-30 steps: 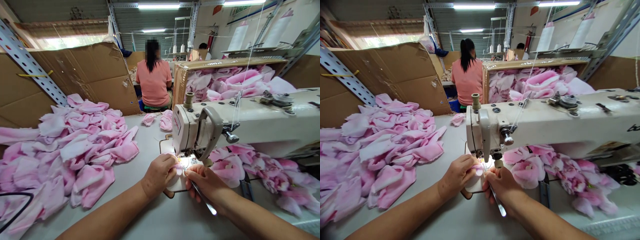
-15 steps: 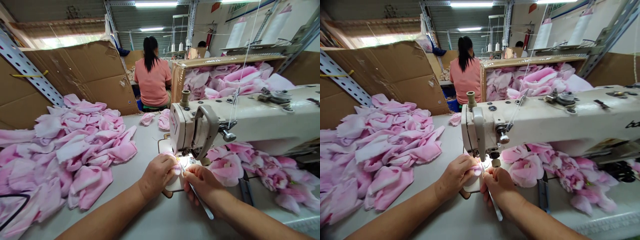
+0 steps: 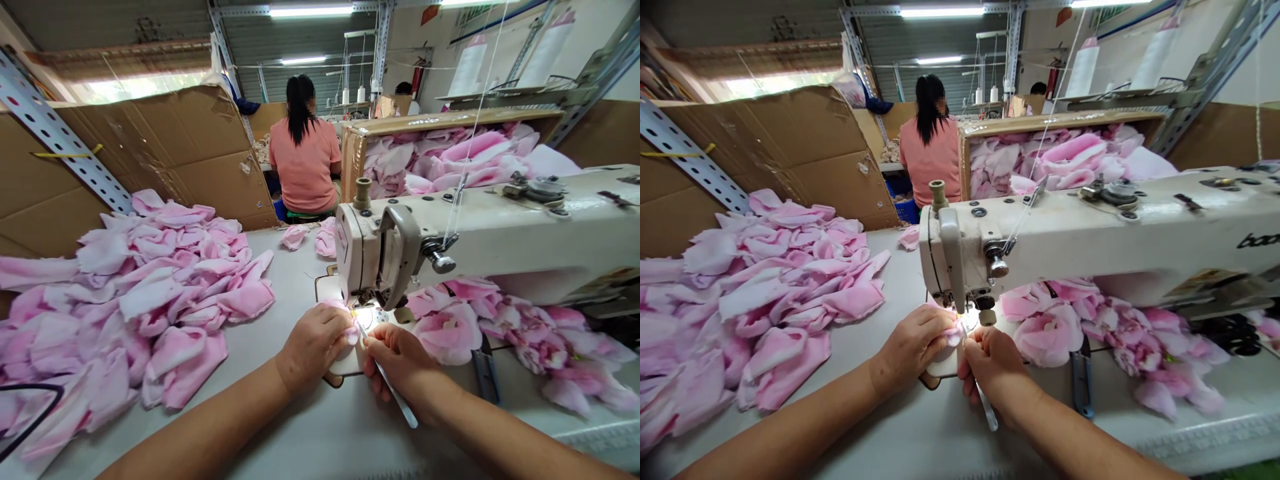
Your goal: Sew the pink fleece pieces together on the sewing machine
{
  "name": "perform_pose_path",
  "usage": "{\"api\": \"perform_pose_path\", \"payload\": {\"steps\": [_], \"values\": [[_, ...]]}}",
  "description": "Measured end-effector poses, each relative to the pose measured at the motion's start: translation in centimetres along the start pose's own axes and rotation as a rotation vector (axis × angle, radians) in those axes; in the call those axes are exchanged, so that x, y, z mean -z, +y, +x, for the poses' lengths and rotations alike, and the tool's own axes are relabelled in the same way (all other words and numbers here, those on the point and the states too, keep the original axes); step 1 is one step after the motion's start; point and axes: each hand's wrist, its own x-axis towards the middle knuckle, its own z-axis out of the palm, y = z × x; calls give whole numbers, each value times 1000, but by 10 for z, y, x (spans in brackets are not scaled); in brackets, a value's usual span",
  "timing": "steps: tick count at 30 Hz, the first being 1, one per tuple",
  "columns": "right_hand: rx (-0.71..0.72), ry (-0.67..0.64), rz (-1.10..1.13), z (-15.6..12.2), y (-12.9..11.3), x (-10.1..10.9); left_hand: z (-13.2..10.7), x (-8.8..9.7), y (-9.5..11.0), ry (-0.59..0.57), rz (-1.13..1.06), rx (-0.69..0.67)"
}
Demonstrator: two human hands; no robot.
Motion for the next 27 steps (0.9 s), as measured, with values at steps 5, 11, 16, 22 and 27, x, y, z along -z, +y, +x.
{"api": "perform_pose_path", "payload": {"steps": [5,11,16,22,27], "values": [[4,8,6,-1,-5,-1,-1,-2,-2,25,9,-17],[-6,25,5,0,-8,0,-1,-2,-6,-45,103,-50],[12,-6,-36,-1,-4,-1,4,1,-8,-55,152,-124],[35,-88,-230,6,-4,19,2,-5,-20,-47,149,-219],[143,-135,-512,21,-7,60,1,-7,-24,-52,200,-217]]}}
